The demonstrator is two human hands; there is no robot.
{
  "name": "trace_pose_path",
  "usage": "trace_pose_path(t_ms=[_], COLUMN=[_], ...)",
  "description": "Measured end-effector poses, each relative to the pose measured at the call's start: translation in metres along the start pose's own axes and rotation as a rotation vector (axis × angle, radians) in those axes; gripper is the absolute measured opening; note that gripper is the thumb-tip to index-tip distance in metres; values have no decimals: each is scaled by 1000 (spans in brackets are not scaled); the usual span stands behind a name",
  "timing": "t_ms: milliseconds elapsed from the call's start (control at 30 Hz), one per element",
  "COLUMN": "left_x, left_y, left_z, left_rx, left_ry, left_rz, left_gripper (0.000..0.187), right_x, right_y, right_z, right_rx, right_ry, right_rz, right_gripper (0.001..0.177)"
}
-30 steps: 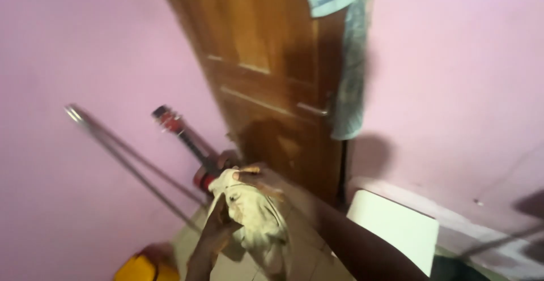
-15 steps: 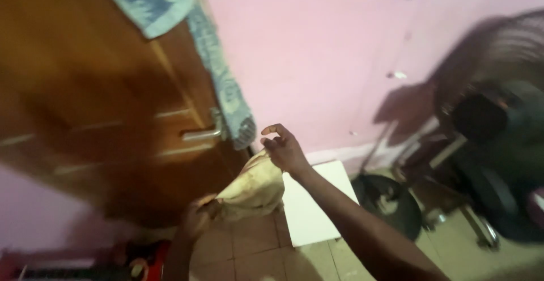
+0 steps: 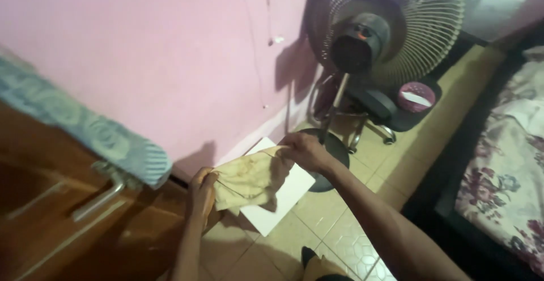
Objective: Cleaning a chair and a white board with a cloth before organizing clothes on a bed.
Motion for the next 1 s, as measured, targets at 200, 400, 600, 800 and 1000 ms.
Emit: trace_pose_path(t_ms=[200,400,600,800,1000], left_x=[65,90,97,82,86], left_y=[-35,23,77,121,148], left_z=[13,50,72,93,130], left_rx=[-223,-385,-415,-474,-492], left_ry=[111,317,562,777,714], left_rz=[149,222,261,277,420], left_gripper=[23,23,21,21,24], right_x=[-12,25,50,97,122], right_y=[-52,-118,-117,-137,-163], right_z=[14,31,6,-4,23], right_rx=[112,-14,136,272,532], right_ry=[61,41,37,1,-18], right_rz=[12,-107,86,69,134], right_gripper=[31,31,33,36,32])
Point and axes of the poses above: each hand's wrist, its own z-axis towards the middle knuckle, its own x-axis out of the palm, y = z × x, the point moved 3 cm from there along z, towards the middle knuckle, and after that the axes turned 9 degrees about -z, right-handed, at the moved point
